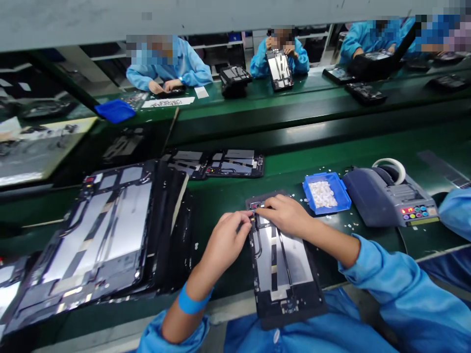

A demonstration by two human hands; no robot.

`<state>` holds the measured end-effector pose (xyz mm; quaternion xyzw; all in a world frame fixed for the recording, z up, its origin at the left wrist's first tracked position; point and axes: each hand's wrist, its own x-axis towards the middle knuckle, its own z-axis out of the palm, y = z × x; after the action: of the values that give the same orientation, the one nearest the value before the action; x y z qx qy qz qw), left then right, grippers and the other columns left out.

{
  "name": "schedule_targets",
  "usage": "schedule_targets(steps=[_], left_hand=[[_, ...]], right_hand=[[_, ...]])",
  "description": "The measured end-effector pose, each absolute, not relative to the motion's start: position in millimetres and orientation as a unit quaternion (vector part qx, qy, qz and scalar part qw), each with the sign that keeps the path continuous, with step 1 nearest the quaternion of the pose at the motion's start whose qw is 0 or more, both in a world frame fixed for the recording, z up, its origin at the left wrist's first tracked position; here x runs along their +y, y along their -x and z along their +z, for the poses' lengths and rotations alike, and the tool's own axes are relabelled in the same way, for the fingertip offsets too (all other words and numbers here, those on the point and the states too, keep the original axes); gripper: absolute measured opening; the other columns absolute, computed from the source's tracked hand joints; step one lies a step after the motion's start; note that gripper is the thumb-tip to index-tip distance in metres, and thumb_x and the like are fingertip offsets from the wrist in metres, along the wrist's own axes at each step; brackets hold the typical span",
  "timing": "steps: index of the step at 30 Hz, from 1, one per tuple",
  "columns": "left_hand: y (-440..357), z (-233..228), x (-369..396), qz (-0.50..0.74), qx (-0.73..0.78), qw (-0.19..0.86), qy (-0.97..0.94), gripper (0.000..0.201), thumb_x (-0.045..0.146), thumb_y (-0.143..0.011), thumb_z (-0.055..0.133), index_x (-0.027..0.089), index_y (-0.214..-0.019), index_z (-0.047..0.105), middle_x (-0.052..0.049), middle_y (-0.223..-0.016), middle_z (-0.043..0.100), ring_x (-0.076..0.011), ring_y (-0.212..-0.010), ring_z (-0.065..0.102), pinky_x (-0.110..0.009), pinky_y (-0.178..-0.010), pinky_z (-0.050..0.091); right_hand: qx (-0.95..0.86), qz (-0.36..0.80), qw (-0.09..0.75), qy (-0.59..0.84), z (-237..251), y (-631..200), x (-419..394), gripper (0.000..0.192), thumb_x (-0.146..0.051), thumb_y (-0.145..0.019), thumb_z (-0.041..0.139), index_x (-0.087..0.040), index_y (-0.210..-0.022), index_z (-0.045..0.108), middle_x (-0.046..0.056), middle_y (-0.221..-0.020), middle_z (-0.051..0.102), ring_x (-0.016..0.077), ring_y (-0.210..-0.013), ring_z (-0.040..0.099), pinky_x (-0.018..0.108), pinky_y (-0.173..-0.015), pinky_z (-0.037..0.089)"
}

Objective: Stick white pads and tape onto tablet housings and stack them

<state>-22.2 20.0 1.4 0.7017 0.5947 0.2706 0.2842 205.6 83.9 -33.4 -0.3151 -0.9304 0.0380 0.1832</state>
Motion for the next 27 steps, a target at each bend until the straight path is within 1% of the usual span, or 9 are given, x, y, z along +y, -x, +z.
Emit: schedule_targets(steps=[2,5,8,12,15,19,22,27], left_hand=[[20,-3,22,0.23,0.576,0.236,-0.748,0.015,0.025,-0.096,0.051,0.025,-0.085,0.06,-0.008,-0.119,0.076,-0.0292,-0.114,0.064,-0.044,-0.096,0.047],[17,-8,23,0.169,0.568,0.188,-0.783,0.016,0.022,-0.097,0.05,0.024,-0.086,0.061,-0.01,-0.123,0.076,-0.0313,-0.111,0.064,-0.047,-0.094,0.046],[18,-10,23,0.154,0.569,0.174,-0.789,0.015,0.022,-0.097,0.051,0.024,-0.087,0.062,-0.009,-0.126,0.075,-0.0319,-0.111,0.062,-0.048,-0.094,0.045],[20,-9,30,0.211,0.587,0.245,-0.742,0.014,0.026,-0.098,0.051,0.025,-0.088,0.061,-0.007,-0.117,0.076,-0.0284,-0.111,0.063,-0.043,-0.095,0.047],[20,-10,42,0.261,0.603,0.297,-0.693,0.013,0.029,-0.096,0.054,0.025,-0.088,0.063,-0.005,-0.105,0.073,-0.0257,-0.104,0.065,-0.038,-0.091,0.049],[15,-13,58,0.242,0.608,0.331,-0.68,0.012,0.025,-0.089,0.059,0.023,-0.081,0.067,-0.005,-0.09,0.066,-0.0246,-0.095,0.064,-0.036,-0.088,0.049],[11,-14,66,0.222,0.608,0.345,-0.679,0.013,0.025,-0.088,0.059,0.022,-0.08,0.068,-0.005,-0.088,0.065,-0.0245,-0.094,0.063,-0.036,-0.086,0.049],[7,-15,72,0.201,0.626,0.341,-0.672,0.016,0.027,-0.089,0.059,0.021,-0.077,0.068,-0.005,-0.084,0.064,-0.0242,-0.089,0.061,-0.034,-0.079,0.047]], right_hand=[[-0.945,0.005,0.152,0.291,-34,-202,88,0.031,-0.02,-0.106,0.05,-0.024,-0.13,0.07,0.009,-0.107,0.067,0.0207,-0.089,0.051,0.032,-0.075,0.039],[-0.951,-0.005,0.127,0.281,-35,-203,89,0.031,-0.02,-0.107,0.049,-0.021,-0.13,0.069,0.01,-0.102,0.065,0.0225,-0.09,0.048,0.034,-0.074,0.038],[-0.955,0.01,0.118,0.272,-35,-207,89,0.033,-0.019,-0.107,0.048,-0.018,-0.133,0.067,0.011,-0.106,0.065,0.0231,-0.093,0.049,0.035,-0.077,0.039],[-0.957,0.016,0.114,0.266,-34,-209,90,0.032,-0.018,-0.107,0.047,-0.017,-0.131,0.067,0.012,-0.108,0.065,0.0234,-0.093,0.048,0.035,-0.077,0.038],[-0.957,0.013,0.11,0.267,-35,-210,92,0.032,-0.019,-0.106,0.047,-0.019,-0.131,0.067,0.012,-0.108,0.065,0.024,-0.093,0.047,0.035,-0.075,0.037],[-0.955,0.002,0.115,0.274,-39,-211,94,0.032,-0.021,-0.108,0.045,-0.022,-0.13,0.068,0.01,-0.108,0.065,0.0242,-0.093,0.046,0.036,-0.074,0.035],[-0.955,0.003,0.119,0.273,-41,-211,95,0.031,-0.022,-0.108,0.045,-0.021,-0.128,0.069,0.01,-0.105,0.065,0.0239,-0.092,0.045,0.036,-0.074,0.034],[-0.954,0.008,0.125,0.273,-40,-211,95,0.029,-0.02,-0.107,0.047,-0.021,-0.125,0.07,0.01,-0.103,0.065,0.0244,-0.093,0.045,0.036,-0.074,0.034]])
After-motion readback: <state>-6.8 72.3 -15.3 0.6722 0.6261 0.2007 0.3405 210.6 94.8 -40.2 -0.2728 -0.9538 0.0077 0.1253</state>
